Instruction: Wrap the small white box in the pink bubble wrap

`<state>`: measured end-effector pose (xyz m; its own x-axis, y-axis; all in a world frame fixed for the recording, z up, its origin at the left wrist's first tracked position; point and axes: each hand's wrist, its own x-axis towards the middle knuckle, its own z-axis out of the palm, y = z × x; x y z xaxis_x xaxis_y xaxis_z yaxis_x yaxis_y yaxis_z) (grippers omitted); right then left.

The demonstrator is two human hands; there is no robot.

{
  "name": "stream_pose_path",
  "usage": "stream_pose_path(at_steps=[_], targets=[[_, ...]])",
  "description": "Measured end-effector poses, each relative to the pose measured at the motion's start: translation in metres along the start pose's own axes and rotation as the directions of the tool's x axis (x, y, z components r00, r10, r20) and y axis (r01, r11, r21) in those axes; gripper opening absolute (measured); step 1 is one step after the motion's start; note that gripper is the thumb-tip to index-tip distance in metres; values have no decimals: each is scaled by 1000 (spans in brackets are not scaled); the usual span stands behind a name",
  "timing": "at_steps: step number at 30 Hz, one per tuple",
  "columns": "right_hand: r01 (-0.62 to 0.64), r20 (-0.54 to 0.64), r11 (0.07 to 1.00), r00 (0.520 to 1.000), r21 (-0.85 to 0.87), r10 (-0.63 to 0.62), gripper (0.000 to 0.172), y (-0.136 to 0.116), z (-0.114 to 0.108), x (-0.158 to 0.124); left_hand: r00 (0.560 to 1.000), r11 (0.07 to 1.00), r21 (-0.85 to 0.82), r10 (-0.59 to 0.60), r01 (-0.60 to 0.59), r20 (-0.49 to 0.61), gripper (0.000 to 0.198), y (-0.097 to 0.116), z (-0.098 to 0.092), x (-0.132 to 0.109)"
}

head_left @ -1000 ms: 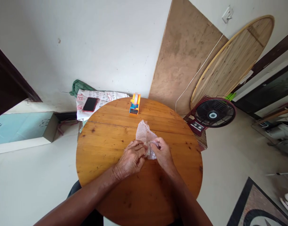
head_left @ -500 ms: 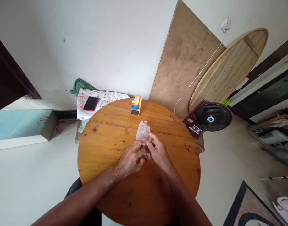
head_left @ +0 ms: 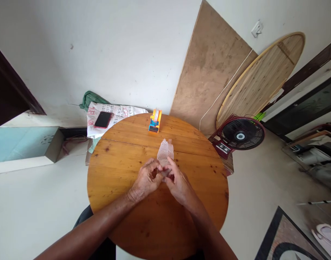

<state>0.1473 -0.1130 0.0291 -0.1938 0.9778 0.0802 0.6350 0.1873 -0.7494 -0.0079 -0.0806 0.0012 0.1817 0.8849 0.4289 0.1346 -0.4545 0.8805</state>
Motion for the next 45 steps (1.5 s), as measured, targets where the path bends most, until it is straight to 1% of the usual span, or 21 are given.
stream_pose_path(at_steps=[2,6,10,14,17,19,21,22,24,26,27,28,30,31,33,35,37,39,41,43,45], targets=[[-4,10,999,1000,-37,4,77,-1,1,-1,1000,1000,19,-25,25,7,7,-1,2,1],[-1,14,996,1000,-91,2,82,-3,4,1,998,996,75,-45,42,38,16,-3,5,2],[20,35,994,999,-110,-16,86,-5,3,3,996,988,143,-70,62,48,22,-6,6,3],[30,95,998,995,-61,-24,89,-3,-3,4,990,979,178,-114,98,82,21,-9,5,4],[20,126,1000,992,18,-22,87,-3,-10,4,986,977,177,-139,121,95,20,-14,6,3],[8,139,995,990,97,-22,82,-1,-15,5,983,973,190,-151,130,102,18,-18,7,2],[-17,132,985,991,172,-5,74,2,-20,7,980,964,224,-172,145,103,15,-20,8,1],[-33,108,980,994,196,11,67,4,-22,8,977,955,254,-186,154,107,15,-19,8,1],[-46,-1,976,999,211,47,48,9,-27,13,968,922,354,-215,157,130,14,-12,6,3],[-47,-138,986,988,159,69,29,11,-33,21,954,863,490,-237,122,181,14,-1,2,10],[-55,-187,993,980,105,74,23,11,-35,26,943,827,557,-246,83,224,15,6,0,15],[-77,-211,997,974,31,82,19,9,-37,33,930,790,612,-254,42,265,15,13,-2,21],[-139,-206,978,973,-154,105,15,4,-39,47,893,743,667,-258,-60,368,15,26,-5,34],[-163,-202,955,973,-246,114,14,1,-39,54,869,733,674,-271,-92,413,15,30,-6,40],[-213,-208,896,968,-390,140,15,-3,-38,66,839,747,657,-291,-101,459,13,34,-7,49],[-257,-224,846,960,-466,168,16,-3,-35,75,836,788,611,-289,-68,466,12,31,-8,52],[-266,-234,829,957,-492,169,17,1,-32,80,849,838,544,-260,-39,461,13,23,-8,49],[-250,-247,842,958,-477,144,20,7,-30,81,867,876,482,-235,-7,440,15,13,-7,44],[-230,-277,883,954,-409,120,24,13,-29,80,880,900,435,-233,33,415,15,5,-7,40],[-208,-315,937,942,-281,115,27,18,-28,79,880,918,392,-234,60,413,16,1,-6,38],[-181,-329,975,935,-127,130,31,21,-27,79,871,932,358,-222,57,438,17,-1,-6,39]])
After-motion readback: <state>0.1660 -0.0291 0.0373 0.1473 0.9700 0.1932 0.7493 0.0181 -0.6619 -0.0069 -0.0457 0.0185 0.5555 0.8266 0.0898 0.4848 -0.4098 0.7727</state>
